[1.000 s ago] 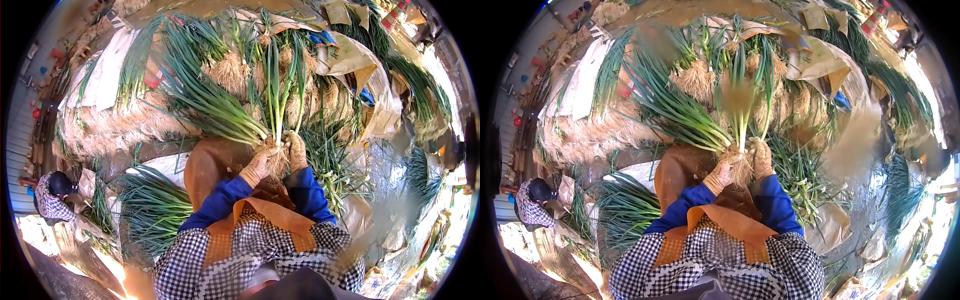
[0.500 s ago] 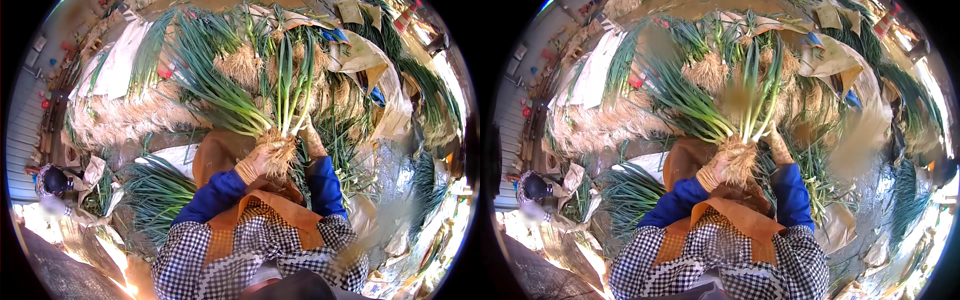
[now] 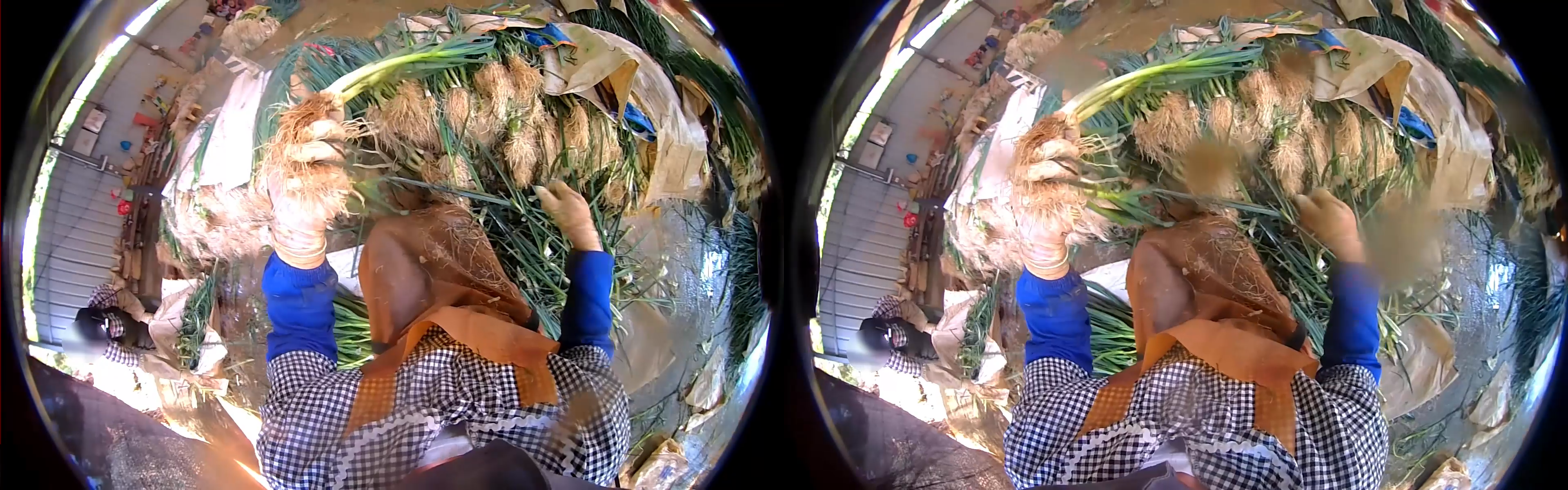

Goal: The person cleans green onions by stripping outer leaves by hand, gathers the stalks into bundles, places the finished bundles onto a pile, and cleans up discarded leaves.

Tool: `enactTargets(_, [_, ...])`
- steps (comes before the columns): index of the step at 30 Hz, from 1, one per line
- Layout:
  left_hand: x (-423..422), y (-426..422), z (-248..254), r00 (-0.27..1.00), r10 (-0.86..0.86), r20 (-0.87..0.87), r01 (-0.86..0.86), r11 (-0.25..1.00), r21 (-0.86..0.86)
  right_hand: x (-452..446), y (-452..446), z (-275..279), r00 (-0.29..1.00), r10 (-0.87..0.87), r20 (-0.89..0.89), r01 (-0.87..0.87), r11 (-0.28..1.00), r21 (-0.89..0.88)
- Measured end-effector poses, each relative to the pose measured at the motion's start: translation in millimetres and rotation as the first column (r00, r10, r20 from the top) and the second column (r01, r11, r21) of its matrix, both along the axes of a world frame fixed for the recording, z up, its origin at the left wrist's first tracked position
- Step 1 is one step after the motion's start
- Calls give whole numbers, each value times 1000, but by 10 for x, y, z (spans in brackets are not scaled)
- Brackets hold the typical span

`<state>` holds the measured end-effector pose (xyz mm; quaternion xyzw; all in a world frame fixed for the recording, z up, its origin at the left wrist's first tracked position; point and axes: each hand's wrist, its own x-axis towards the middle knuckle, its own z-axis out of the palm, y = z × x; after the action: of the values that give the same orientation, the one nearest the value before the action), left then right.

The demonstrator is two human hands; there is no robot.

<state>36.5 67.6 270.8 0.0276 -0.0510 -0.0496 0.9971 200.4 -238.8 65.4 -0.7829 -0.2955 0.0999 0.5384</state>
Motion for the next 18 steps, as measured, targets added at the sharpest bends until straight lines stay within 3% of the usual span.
enactTargets(1, [12, 0, 16, 1000, -3, -3, 3, 1000, 17, 35, 179, 62, 993, 36, 110, -26, 996, -90])
enactTargets(2, [45, -1, -21, 1000, -7, 18, 7, 999, 37, -64, 472, 321, 990, 140, -29, -134, 980, 149])
enactTargets(3, [60, -8, -34, 999, -13, 38, 10, 998, 56, -149, 704, 496, 918, 372, -139, -292, 869, 398])
enactTargets(5, [69, -48, -108, 999, -3, -36, 5, 998, 55, -300, 1055, 895, 747, 643, -167, -472, 691, 548])
enactTargets(6, [80, -81, -156, 995, 7, -102, -2, 999, 42, -336, 1182, 1097, 711, 685, -159, -566, 691, 450])
enactTargets(8, [137, -102, -317, 994, -34, -102, 41, 996, 74, -361, 1423, 1273, 527, 834, -164, -715, 540, 444])
enactTargets(9, [141, -181, -425, 951, 304, -56, -169, 665, 727, -414, 1409, 1311, 537, 830, -152, -730, 548, 409])
enactTargets(10, [112, -136, -554, 940, 337, -56, -217, 717, 663, -467, 1396, 1349, 547, 826, -139, -744, 555, 373])
enactTargets(12, [61, -104, -709, 929, 365, -67, -257, 763, 593, -460, 1240, 1324, 487, 796, -359, -666, 604, 438])
enactTargets(13, [48, -143, -720, 933, 360, -23, -265, 729, 631, -494, 1094, 1290, 604, 723, -335, -633, 691, 349])
enactTargets(14, [37, -185, -721, 936, 352, 21, -275, 693, 666, -543, 897, 1258, 604, 722, -337, -591, 689, 419])
enactTargets(15, [30, -265, -717, 921, 388, -35, -301, 766, 568, -517, 725, 1121, 579, 675, -458, -503, 738, 450])
enactTargets(16, [39, -225, -773, 921, 386, -43, -297, 771, 563, -466, 518, 938, 676, 678, -289, -496, 708, 502])
enactTargets(17, [45, -154, -852, 901, 420, -113, -331, 831, 448, -450, 383, 662, 716, 679, -162, -315, 521, 793])
enactTargets(18, [29, -95, -854, 889, 432, -151, -349, 853, 387, -434, 247, 386, 756, 655, 17, -199, 203, 959])
